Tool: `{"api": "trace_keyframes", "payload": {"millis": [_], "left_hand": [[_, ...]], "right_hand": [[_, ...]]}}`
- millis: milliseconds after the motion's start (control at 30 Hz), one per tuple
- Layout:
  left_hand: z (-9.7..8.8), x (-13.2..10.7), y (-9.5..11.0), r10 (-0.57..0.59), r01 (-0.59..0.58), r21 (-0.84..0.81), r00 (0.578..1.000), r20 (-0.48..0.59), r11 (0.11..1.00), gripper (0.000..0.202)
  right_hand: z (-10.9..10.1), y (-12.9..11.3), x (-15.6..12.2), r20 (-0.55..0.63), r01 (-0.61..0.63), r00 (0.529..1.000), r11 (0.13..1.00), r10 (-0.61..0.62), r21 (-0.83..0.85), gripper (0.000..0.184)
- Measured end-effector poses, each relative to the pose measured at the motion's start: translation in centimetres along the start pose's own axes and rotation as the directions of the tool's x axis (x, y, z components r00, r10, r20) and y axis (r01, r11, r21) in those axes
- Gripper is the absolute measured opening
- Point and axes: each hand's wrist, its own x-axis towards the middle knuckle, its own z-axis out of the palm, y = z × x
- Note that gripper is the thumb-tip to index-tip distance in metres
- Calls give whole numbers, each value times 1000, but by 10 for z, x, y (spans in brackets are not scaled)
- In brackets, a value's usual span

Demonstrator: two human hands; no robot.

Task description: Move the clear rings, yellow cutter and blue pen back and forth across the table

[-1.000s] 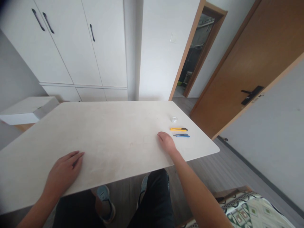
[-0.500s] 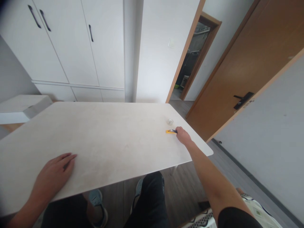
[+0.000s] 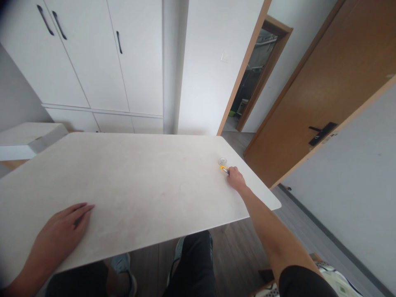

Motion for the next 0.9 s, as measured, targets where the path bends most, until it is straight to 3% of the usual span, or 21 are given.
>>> {"api": "trace_keyframes", "payload": {"millis": [67, 133, 200, 300, 367, 500, 600, 667, 733, 833, 900], "left_hand": [[0, 0, 0, -2, 2, 0, 1000, -10, 1000, 42], [0, 0, 1, -15, 15, -6, 1000, -7, 1000, 41], [-2, 0, 2, -29, 29, -12, 1000, -8, 1000, 41], [-5, 1, 6, -39, 39, -24, 999, -17, 999, 43], [-8, 2, 9, -49, 49, -33, 999, -5, 998, 44], [-15, 2, 17, -81, 81, -45, 997, 13, 996, 44], [-18, 3, 22, -101, 102, -50, 995, 18, 994, 41], [-20, 4, 26, -114, 115, -48, 993, 21, 992, 38], [-22, 4, 29, -129, 130, -49, 991, 20, 990, 35], [-25, 5, 34, -134, 135, -70, 991, 27, 988, 33], [-27, 5, 37, -141, 143, -89, 989, 33, 986, 32]], "right_hand": [[-2, 1, 9, -76, -168, 981, 979, 178, 118, 30], [-6, -1, 24, -111, -235, 959, 951, 260, 200, 44], [-12, -5, 42, -92, -223, 965, 952, 246, 207, 61], [-19, -17, 67, 34, -171, 985, 975, 168, 144, 76], [-22, -24, 80, 106, -135, 987, 983, 122, 124, 74], [-25, -36, 99, 231, -67, 971, 997, 59, 30, 48], [-27, -56, 106, 272, -12, 962, 1000, 19, -27, 41], [-29, -86, 103, 272, 44, 961, 999, -39, -14, 39], [-34, -132, 91, 263, 142, 954, 990, -143, 24, 36], [-46, -226, 53, 228, 346, 902, 930, -366, 122, 33], [-56, -298, 20, 229, 464, 835, 863, -501, 199, 34]]}}
